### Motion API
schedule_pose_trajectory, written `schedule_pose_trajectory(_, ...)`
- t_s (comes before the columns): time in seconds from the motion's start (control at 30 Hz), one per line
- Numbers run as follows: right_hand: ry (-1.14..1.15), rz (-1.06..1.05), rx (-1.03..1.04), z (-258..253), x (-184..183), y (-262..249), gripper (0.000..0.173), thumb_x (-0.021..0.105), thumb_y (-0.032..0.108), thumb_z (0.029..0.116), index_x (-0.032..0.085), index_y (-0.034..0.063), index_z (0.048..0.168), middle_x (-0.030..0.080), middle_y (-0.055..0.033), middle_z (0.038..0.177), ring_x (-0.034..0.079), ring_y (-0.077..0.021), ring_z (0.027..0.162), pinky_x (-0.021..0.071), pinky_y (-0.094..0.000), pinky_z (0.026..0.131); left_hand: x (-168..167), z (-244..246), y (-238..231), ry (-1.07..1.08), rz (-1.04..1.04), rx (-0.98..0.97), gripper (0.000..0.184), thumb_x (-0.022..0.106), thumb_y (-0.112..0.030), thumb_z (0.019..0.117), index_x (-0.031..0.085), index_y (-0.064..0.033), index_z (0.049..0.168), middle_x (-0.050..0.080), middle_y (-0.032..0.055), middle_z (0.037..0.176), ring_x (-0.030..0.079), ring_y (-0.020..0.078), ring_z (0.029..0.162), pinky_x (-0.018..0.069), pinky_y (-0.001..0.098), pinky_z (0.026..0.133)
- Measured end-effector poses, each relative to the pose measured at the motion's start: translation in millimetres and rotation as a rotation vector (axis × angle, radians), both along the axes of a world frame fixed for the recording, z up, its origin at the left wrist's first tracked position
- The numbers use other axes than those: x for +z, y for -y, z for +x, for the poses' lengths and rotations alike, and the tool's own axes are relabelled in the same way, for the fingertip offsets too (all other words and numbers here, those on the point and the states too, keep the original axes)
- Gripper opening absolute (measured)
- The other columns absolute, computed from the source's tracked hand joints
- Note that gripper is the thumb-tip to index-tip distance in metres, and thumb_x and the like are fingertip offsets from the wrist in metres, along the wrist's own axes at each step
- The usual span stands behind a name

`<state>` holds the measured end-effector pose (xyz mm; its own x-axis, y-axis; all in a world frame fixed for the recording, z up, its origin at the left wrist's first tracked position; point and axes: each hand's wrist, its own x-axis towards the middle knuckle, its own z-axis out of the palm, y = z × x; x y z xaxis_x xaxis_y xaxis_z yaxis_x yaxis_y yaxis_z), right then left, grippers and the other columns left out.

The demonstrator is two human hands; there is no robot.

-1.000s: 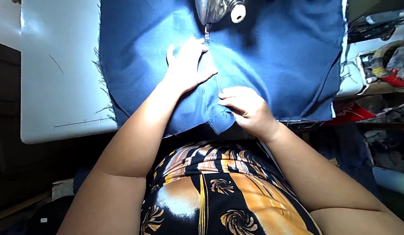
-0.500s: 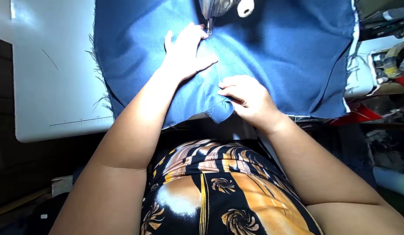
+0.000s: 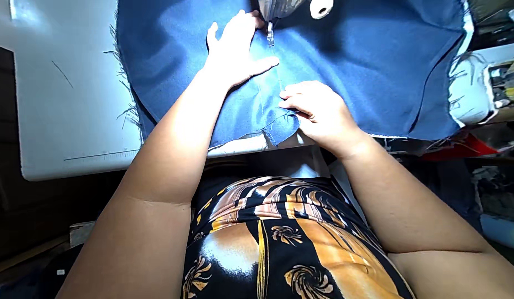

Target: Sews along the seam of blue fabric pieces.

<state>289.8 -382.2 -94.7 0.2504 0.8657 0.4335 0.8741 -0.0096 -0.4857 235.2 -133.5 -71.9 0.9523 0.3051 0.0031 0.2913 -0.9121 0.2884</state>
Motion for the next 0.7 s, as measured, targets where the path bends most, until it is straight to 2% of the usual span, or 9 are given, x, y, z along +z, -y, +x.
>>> schedule_pose_trajectory(0.07,-0.004,0.0,0.004,0,0,0,0.03,0.051,0.004,0.0963,0.078,0.0049,0.108,0.073,-0.0155,0.122,0.064,-0.0322,0.123,0.0457,-0.0463,0.108,1,2,-1,-0.028,0.014,0.013,0.101,0.048,-0.084,0.0826,0.032,-0.0222,0.161,0.031,0.0003,0.168,0.02,0.0247,0.158,0.0047,0.0757,0.117)
schedule_pose_trajectory(0.1,-0.008,-0.001,0.006,0,0,0,0.03,0.05,0.004,0.0962,0.078,0.0046,0.108,0.073,-0.0154,0.123,0.064,-0.0323,0.123,0.0456,-0.0469,0.108,0,2,-2,-0.024,0.026,0.006,0.102,0.047,-0.085,0.0828,0.031,-0.0223,0.162,0.03,0.0005,0.169,0.019,0.0257,0.158,0.0049,0.0767,0.116)
schedule_pose_trajectory(0.23,-0.021,-0.003,0.002,1,0,-1,0.031,0.05,0.002,0.0945,0.078,0.0039,0.108,0.073,-0.0155,0.123,0.064,-0.0327,0.123,0.046,-0.0477,0.107,-5,1,-4,-0.002,0.08,-0.041,0.093,0.038,-0.088,0.0852,0.042,-0.0286,0.157,0.028,0.0028,0.169,0.02,0.0298,0.158,0.0082,0.0794,0.113)
schedule_pose_trajectory(0.47,-0.031,-0.037,0.031,2,3,-1,0.031,0.05,0.001,0.093,0.077,0.0034,0.108,0.072,-0.0161,0.124,0.063,-0.0334,0.124,0.0455,-0.0488,0.108,-5,2,-2,-0.01,0.088,-0.022,0.094,0.04,-0.088,0.0836,0.045,-0.0284,0.156,0.029,0.0022,0.169,0.021,0.0289,0.158,0.0089,0.0778,0.115)
schedule_pose_trajectory(0.57,-0.055,-0.271,0.158,11,33,14,0.035,0.054,0.011,0.0937,0.074,0.0092,0.123,0.064,-0.0138,0.139,0.055,-0.0306,0.136,0.0427,-0.0484,0.114,-4,2,-1,-0.009,0.098,-0.029,0.093,0.038,-0.087,0.0853,0.043,-0.0281,0.157,0.029,0.0036,0.169,0.021,0.0303,0.158,0.009,0.0781,0.114)
schedule_pose_trajectory(0.6,-0.06,-0.283,0.188,18,47,23,0.036,0.055,0.016,0.0931,0.074,0.0118,0.123,0.064,-0.0117,0.139,0.057,-0.0265,0.134,0.0458,-0.045,0.112,-4,2,-1,-0.002,0.103,-0.037,0.092,0.037,-0.087,0.0859,0.044,-0.0283,0.157,0.029,0.0039,0.169,0.021,0.0308,0.158,0.0092,0.0785,0.114)
schedule_pose_trajectory(0.67,-0.039,-0.086,0.241,50,79,43,0.03,0.052,0.013,0.096,0.075,0.0051,0.114,0.071,-0.0113,0.124,0.066,-0.0185,0.119,0.0539,-0.0347,0.103,-7,2,-2,0.0,0.112,-0.049,0.092,0.033,-0.088,0.0868,0.044,-0.0296,0.157,0.028,0.0031,0.17,0.019,0.0309,0.158,0.0091,0.079,0.114)
schedule_pose_trajectory(0.7,0.0,0.027,0.328,82,95,55,0.029,0.048,0.009,0.0987,0.07,-0.0034,0.114,0.07,-0.0162,0.122,0.065,-0.0198,0.117,0.0531,-0.0336,0.101,-8,2,-2,-0.007,0.115,-0.049,0.091,0.031,-0.088,0.0873,0.043,-0.0305,0.157,0.026,0.0021,0.17,0.018,0.0306,0.158,0.0084,0.0792,0.114)
